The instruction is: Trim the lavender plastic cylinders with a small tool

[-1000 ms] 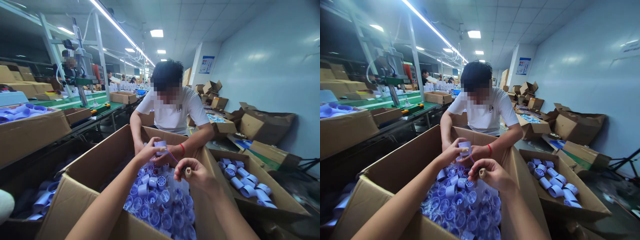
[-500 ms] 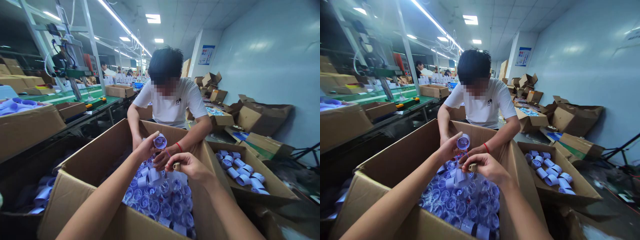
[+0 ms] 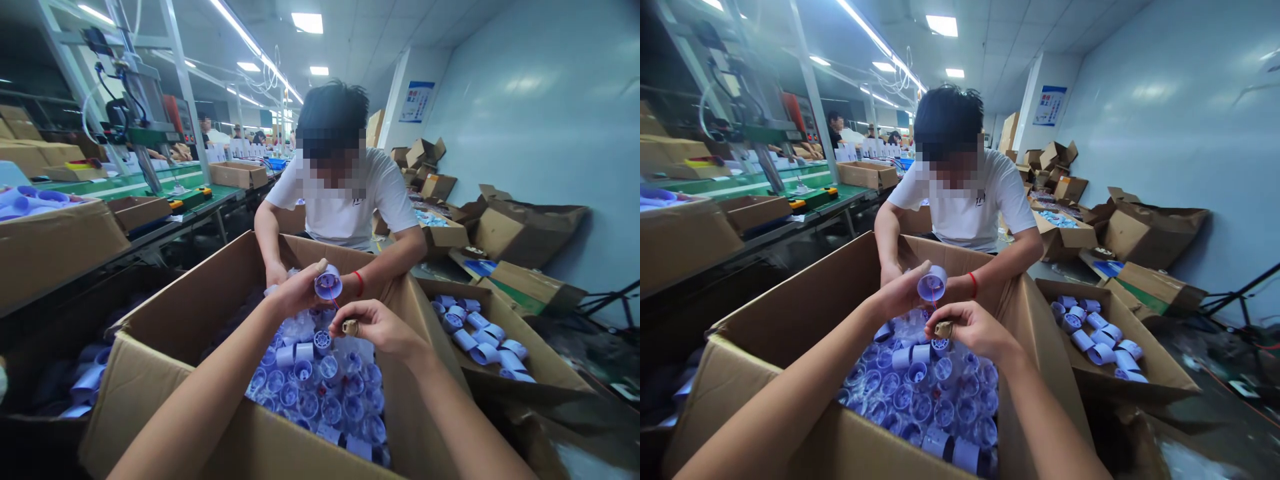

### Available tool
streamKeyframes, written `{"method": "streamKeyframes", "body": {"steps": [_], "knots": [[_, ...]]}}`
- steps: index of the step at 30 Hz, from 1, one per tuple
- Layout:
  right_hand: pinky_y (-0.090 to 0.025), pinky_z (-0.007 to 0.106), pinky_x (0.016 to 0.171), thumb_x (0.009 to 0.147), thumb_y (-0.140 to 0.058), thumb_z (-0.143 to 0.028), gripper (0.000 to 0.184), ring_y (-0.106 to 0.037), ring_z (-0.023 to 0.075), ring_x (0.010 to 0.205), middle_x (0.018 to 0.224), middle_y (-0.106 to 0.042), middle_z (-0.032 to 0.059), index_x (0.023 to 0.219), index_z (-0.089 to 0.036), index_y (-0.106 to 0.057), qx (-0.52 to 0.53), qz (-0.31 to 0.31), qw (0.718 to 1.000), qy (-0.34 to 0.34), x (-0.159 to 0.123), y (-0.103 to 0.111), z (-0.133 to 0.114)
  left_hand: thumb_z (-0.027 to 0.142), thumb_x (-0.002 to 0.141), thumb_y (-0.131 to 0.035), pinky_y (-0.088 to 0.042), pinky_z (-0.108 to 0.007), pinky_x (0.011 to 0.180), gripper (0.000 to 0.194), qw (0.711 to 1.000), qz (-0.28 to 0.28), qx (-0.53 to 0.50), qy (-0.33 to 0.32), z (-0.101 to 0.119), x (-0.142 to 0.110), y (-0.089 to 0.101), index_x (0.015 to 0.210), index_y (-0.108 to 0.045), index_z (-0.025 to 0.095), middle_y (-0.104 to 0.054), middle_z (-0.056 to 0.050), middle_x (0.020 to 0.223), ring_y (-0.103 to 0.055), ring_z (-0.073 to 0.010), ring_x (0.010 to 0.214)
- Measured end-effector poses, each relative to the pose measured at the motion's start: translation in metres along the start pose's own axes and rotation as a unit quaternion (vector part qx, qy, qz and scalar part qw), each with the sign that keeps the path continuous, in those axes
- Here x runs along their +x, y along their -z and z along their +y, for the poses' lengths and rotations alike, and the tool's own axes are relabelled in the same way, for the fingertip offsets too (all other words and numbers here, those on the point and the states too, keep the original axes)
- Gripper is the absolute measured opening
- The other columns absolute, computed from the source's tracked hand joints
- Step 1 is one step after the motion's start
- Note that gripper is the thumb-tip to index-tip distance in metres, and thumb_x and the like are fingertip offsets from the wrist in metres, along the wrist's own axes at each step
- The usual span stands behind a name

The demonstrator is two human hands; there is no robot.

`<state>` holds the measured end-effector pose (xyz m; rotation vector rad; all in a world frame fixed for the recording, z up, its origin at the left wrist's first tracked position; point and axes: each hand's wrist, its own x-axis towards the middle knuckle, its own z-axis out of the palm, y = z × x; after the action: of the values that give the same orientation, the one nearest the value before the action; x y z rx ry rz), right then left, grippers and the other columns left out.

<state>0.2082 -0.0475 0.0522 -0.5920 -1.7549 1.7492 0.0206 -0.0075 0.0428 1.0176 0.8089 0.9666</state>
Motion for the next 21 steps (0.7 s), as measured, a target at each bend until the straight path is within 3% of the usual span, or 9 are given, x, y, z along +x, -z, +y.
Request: {"method": "streamKeyframes", "body": {"steps": [7, 11, 14, 21], "knots": [[-0.052, 0.025, 0.069, 0.066, -0.077, -0.040, 0.028, -0.064, 0.0124, 0.072, 0.073, -0.070, 0.0017, 0.081, -0.017, -0.072, 0.008, 0.005, 1.000, -0.021, 0.002, 0.002, 0.004, 0.057, 0.062, -0.075, -0.045, -0.021, 0.054, 0.050, 1.000, 0.003, -0.017, -0.012, 0.004, -0.011, -0.011, 0.081, -0.049, 0.019, -0.054, 0.004, 0.066, -0.052, -0.0099, 0.058], [-0.051, 0.024, 0.061, 0.062, -0.078, -0.046, 0.036, -0.066, 0.0139, 0.071, 0.075, -0.071, 0.0023, 0.083, -0.018, -0.070, 0.005, 0.057, 0.997, -0.060, 0.005, 0.005, 0.009, 0.056, 0.061, -0.076, -0.048, -0.024, 0.057, 0.052, 1.000, -0.006, -0.015, -0.014, 0.006, -0.012, -0.011, 0.082, -0.047, 0.019, -0.054, 0.004, 0.068, -0.053, -0.0108, 0.059], [-0.052, 0.025, 0.066, 0.063, -0.077, -0.047, 0.035, -0.066, 0.0126, 0.069, 0.074, -0.070, 0.0009, 0.083, -0.019, -0.069, 0.012, 0.090, 0.995, -0.034, 0.008, 0.008, 0.011, 0.056, 0.064, -0.073, -0.050, -0.025, 0.059, 0.050, 1.000, -0.013, -0.012, -0.011, 0.005, -0.009, -0.008, 0.084, -0.047, 0.019, -0.056, 0.002, 0.071, -0.056, -0.0125, 0.062], [-0.054, 0.026, 0.065, 0.064, -0.076, -0.040, 0.038, -0.065, 0.0107, 0.062, 0.081, -0.066, -0.0021, 0.092, -0.021, -0.058, -0.015, 0.192, 0.980, 0.043, 0.015, 0.005, 0.019, 0.040, 0.082, -0.061, -0.053, -0.028, 0.063, 0.033, 0.999, 0.028, -0.016, -0.017, 0.003, -0.007, -0.010, 0.105, -0.047, 0.021, -0.059, -0.001, 0.085, -0.061, -0.0142, 0.068]]}}
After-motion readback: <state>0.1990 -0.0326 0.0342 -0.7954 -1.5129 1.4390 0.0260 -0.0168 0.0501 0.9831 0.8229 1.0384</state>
